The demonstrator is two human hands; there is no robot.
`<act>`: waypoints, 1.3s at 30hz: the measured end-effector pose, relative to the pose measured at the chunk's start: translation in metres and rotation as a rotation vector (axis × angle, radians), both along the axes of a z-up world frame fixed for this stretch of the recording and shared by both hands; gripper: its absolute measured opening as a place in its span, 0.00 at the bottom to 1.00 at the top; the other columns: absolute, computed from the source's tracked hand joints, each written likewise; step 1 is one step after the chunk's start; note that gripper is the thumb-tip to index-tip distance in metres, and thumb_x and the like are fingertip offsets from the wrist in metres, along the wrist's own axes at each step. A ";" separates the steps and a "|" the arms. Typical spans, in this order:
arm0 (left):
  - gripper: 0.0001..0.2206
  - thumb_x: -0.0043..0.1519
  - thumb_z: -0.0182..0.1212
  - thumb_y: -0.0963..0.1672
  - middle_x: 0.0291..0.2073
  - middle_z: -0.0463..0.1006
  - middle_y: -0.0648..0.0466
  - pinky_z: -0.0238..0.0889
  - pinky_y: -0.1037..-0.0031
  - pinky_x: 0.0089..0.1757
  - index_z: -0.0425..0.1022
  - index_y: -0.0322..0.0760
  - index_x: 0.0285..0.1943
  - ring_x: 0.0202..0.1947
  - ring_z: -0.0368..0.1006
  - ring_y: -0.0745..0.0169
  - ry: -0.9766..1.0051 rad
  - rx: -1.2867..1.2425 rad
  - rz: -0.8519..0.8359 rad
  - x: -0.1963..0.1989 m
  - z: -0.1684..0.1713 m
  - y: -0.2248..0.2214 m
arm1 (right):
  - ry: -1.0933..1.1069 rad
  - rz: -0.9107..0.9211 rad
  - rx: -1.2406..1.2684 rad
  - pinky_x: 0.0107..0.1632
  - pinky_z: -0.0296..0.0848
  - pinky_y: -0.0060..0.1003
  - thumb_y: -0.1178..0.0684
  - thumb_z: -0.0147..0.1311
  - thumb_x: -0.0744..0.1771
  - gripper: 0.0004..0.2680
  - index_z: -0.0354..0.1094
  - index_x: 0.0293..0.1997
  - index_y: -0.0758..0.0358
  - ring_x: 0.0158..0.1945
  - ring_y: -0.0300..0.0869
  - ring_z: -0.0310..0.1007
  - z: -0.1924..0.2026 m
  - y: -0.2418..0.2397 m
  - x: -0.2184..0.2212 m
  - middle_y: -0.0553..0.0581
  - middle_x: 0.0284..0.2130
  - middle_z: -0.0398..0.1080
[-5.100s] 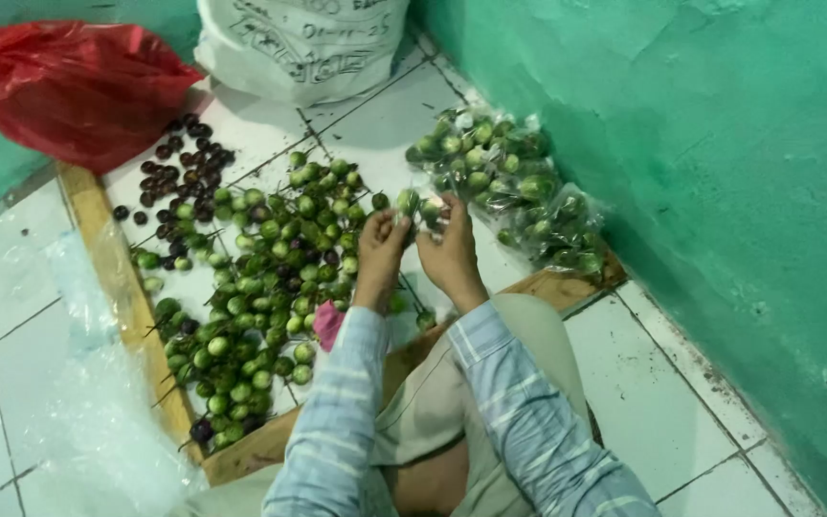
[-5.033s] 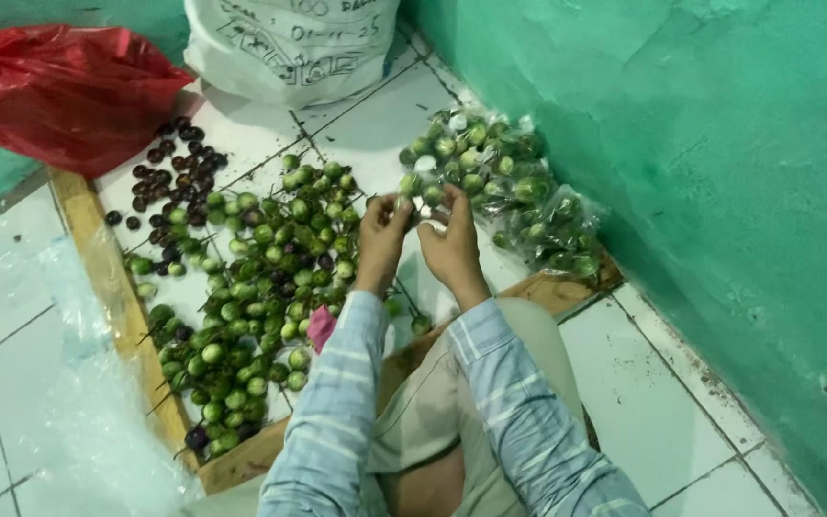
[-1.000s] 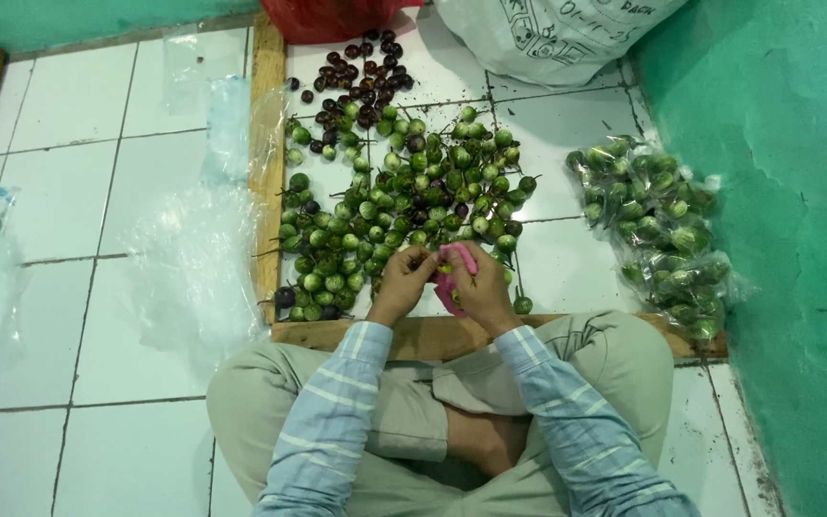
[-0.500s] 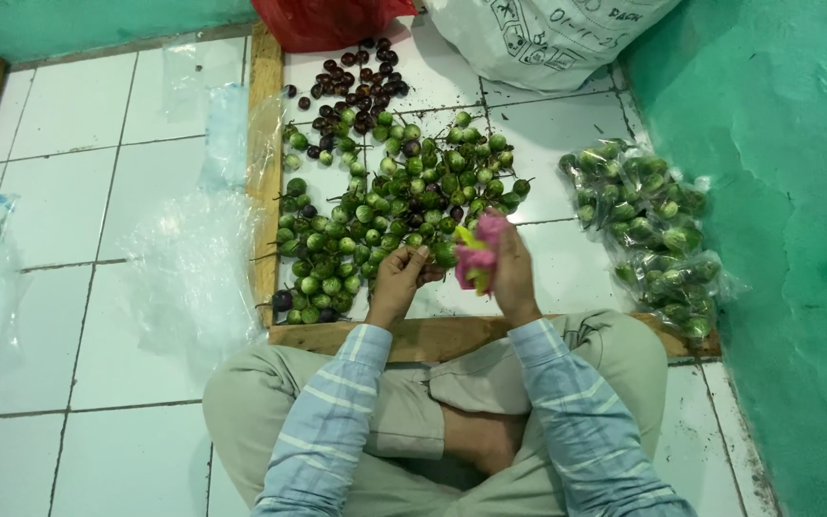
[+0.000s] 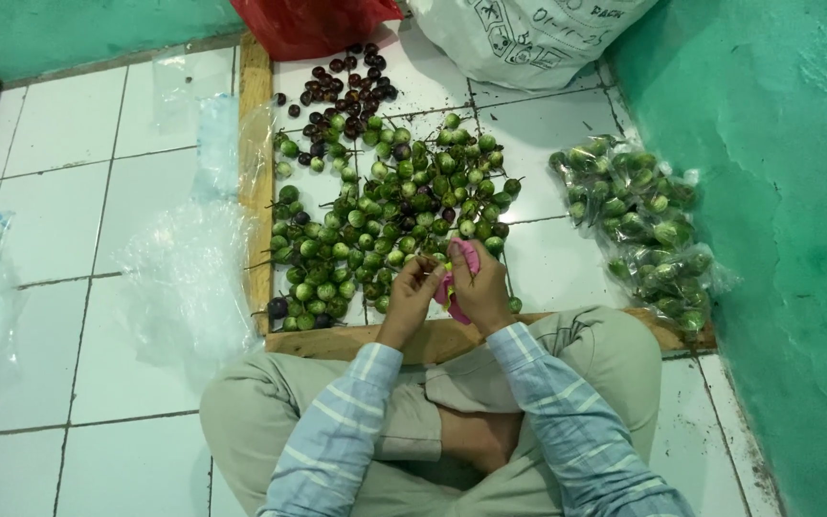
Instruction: Sorting and cleaning small green vegetables with a cloth and placing them into plastic bags
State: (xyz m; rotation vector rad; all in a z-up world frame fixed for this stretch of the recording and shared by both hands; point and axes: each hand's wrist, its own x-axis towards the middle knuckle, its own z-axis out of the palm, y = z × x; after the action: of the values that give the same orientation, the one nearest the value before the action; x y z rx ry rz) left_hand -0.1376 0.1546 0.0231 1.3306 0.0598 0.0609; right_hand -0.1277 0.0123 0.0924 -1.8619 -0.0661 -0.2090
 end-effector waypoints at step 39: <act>0.19 0.50 0.82 0.45 0.34 0.76 0.45 0.70 0.65 0.34 0.78 0.32 0.46 0.33 0.73 0.59 -0.034 0.365 -0.061 -0.019 0.075 0.011 | 0.026 -0.060 0.232 0.42 0.73 0.37 0.48 0.63 0.67 0.05 0.74 0.40 0.55 0.33 0.40 0.72 0.015 -0.009 0.015 0.55 0.28 0.74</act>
State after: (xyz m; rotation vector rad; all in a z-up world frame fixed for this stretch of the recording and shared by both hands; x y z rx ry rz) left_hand -0.1568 0.1656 0.0985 1.6949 -0.0221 0.0439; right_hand -0.1131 0.0031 0.1074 -1.6363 0.0307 -0.2241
